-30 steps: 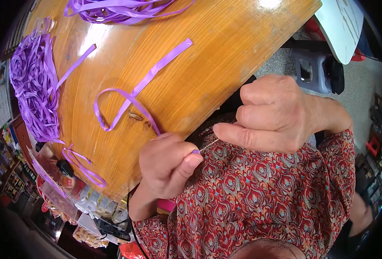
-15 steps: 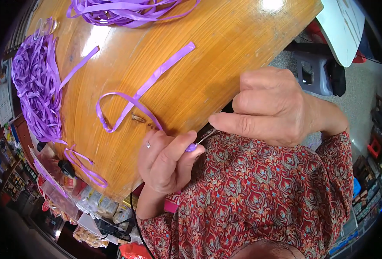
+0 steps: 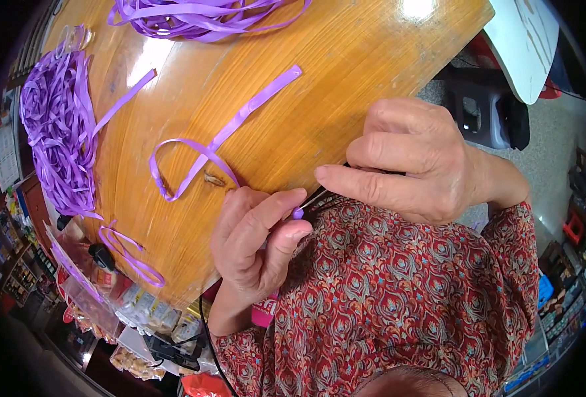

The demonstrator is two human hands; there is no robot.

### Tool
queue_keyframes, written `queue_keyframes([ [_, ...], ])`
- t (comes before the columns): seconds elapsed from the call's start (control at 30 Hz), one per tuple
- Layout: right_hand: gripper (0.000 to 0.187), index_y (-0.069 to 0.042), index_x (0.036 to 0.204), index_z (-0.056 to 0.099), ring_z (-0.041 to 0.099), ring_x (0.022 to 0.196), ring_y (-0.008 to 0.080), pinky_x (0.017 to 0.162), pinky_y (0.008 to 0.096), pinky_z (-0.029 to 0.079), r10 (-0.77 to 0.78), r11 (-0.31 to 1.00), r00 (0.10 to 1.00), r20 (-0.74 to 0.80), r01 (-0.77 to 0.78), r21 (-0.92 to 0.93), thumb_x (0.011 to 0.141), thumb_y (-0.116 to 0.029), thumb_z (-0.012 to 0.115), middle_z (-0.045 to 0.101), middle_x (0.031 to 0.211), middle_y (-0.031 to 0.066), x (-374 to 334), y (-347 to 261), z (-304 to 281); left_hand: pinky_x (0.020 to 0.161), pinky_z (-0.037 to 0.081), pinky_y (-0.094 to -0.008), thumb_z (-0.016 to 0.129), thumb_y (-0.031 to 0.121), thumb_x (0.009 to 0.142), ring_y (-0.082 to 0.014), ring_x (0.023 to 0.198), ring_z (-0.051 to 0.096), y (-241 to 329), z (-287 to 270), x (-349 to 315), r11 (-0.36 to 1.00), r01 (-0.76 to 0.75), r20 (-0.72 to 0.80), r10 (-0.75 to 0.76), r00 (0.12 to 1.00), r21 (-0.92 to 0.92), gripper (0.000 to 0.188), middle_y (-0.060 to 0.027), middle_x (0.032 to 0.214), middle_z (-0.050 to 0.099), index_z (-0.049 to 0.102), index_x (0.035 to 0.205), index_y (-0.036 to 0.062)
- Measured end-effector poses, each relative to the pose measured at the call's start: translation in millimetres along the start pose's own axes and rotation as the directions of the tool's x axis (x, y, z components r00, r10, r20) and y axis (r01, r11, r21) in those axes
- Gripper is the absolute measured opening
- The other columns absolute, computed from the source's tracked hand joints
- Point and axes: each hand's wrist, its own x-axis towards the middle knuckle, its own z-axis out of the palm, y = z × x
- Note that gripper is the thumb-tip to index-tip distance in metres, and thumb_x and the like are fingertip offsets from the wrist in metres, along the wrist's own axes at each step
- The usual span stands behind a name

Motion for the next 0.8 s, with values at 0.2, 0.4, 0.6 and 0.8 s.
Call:
queue_keyframes([
  [0.2, 0.044, 0.003, 0.096, 0.068, 0.046, 0.055, 0.0182, 0.044, 0.0294, 0.035, 0.068, 0.993, 0.998, -0.013, -0.067, 0.099, 0.054, -0.009, 0.065, 0.053, 0.07, 0.0056, -0.1, -1.8, 2.1, 0.055, 0.039, -0.0267, 0.076, 0.008, 0.071, -0.0177, 0.063, 0.052, 1.2, 0.7, 0.1, 0.999, 0.022, -0.054, -0.023, 0.998, -0.027, 0.026, -0.0077, 0.074, 0.057, 0.066, 0.094, -0.0002],
  [0.4, 0.037, 0.003, 0.098, 0.067, 0.047, 0.056, 0.0197, 0.047, 0.0307, 0.036, 0.207, 0.942, 0.978, 0.016, -0.204, 0.266, 0.062, -0.002, 0.066, 0.056, 0.072, 0.0074, 0.8, -6.6, 8.9, 0.055, 0.037, -0.0247, 0.075, 0.003, 0.073, -0.0144, 0.064, 0.05, 0.3, 1.0, -0.7, 0.971, 0.126, -0.108, -0.15, 0.983, -0.202, 0.021, -0.005, 0.073, 0.055, 0.066, 0.091, 0.0006],
  [0.6, 0.026, 0.002, 0.098, 0.068, 0.051, 0.058, 0.0206, 0.05, 0.0316, 0.038, 0.323, 0.87, 0.946, 0.03, -0.309, 0.385, 0.072, 0.001, 0.066, 0.058, 0.072, 0.0087, 6.4, -7.7, 11.3, 0.052, 0.033, -0.0226, 0.073, 0.001, 0.074, -0.0095, 0.06, 0.046, 5.0, -5.2, 1.4, 0.966, 0.175, -0.116, -0.199, 0.973, -0.19, 0.018, -0.0023, 0.071, 0.053, 0.067, 0.09, 0.0008],
  [0.8, 0.018, 0.0, 0.097, 0.069, 0.054, 0.059, 0.0204, 0.052, 0.0305, 0.04, 0.439, 0.755, 0.896, 0.069, -0.41, 0.511, 0.079, 0.001, 0.066, 0.06, 0.071, 0.009, 5.4, -9.9, 11.6, 0.049, 0.031, -0.0228, 0.073, 0.0, 0.074, -0.0086, 0.056, 0.044, 7.3, -3.6, 2.2, 0.98, 0.145, -0.111, -0.161, 0.981, -0.137, 0.018, -0.0023, 0.07, 0.053, 0.066, 0.09, 0.0006],
])
